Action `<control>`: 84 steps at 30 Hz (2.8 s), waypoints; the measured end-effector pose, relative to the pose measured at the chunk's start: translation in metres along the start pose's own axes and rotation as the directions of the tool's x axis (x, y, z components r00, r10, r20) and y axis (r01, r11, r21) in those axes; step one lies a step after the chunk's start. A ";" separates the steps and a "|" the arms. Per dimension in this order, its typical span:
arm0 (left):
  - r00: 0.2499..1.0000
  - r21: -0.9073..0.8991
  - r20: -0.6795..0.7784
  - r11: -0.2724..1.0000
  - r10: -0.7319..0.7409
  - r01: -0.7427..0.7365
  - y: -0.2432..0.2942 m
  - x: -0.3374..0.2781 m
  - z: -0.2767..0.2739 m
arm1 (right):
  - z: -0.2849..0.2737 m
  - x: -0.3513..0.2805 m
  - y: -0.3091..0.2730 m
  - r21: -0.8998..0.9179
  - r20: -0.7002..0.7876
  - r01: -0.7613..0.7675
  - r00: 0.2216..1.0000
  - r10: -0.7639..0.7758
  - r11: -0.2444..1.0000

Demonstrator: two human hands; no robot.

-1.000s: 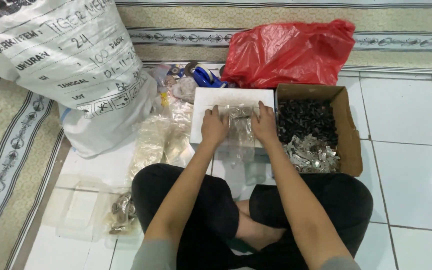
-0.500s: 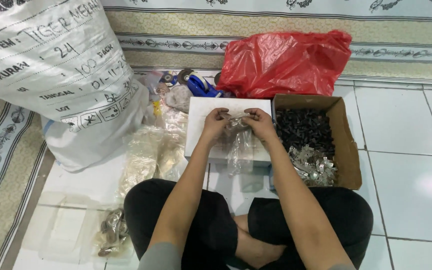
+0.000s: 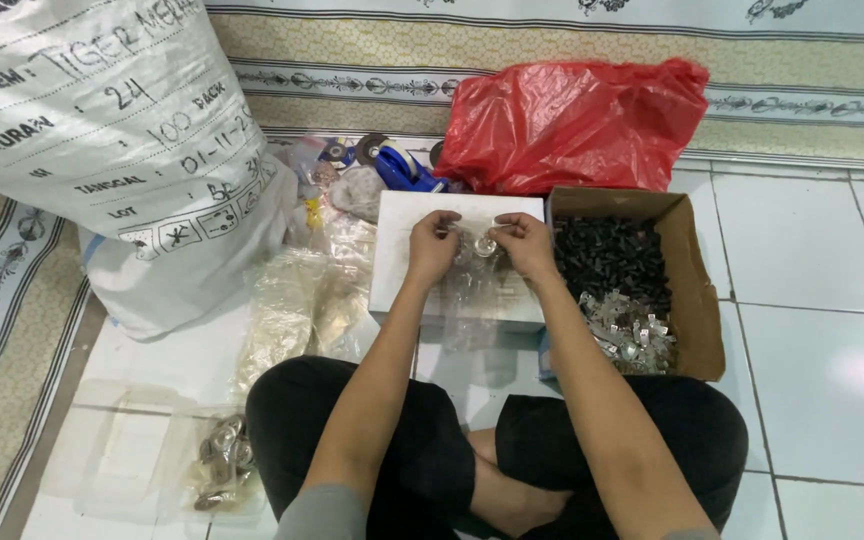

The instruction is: Sorting and bagging small metal hinges or brackets from a bulk container on the floor.

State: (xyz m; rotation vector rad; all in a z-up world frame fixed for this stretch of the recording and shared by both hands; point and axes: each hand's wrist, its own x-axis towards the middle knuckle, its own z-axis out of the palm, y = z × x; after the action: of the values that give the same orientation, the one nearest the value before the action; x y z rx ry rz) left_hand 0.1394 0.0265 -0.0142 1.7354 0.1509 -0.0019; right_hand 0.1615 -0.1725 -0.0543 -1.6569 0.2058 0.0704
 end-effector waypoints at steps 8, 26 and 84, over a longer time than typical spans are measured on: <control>0.996 0.209 0.086 0.978 -0.019 0.001 0.017 -0.012 -0.006 | 0.009 0.003 0.002 -0.140 -0.099 0.068 0.992 -0.082 0.988; 0.849 0.816 0.528 0.263 0.025 -0.515 0.054 -0.132 -0.015 | -0.013 -0.146 -0.035 -0.745 0.534 0.621 0.774 -0.340 0.243; 0.946 0.528 0.295 0.802 0.134 -0.278 0.062 -0.117 -0.022 | -0.019 -0.122 -0.045 -0.505 0.334 0.426 0.898 -0.285 0.751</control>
State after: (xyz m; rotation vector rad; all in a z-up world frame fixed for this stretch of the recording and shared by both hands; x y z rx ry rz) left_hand 0.0283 0.0263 0.0600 2.3243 -0.2540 -0.1091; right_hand 0.0483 -0.1760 0.0123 -2.2422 -0.3632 0.0381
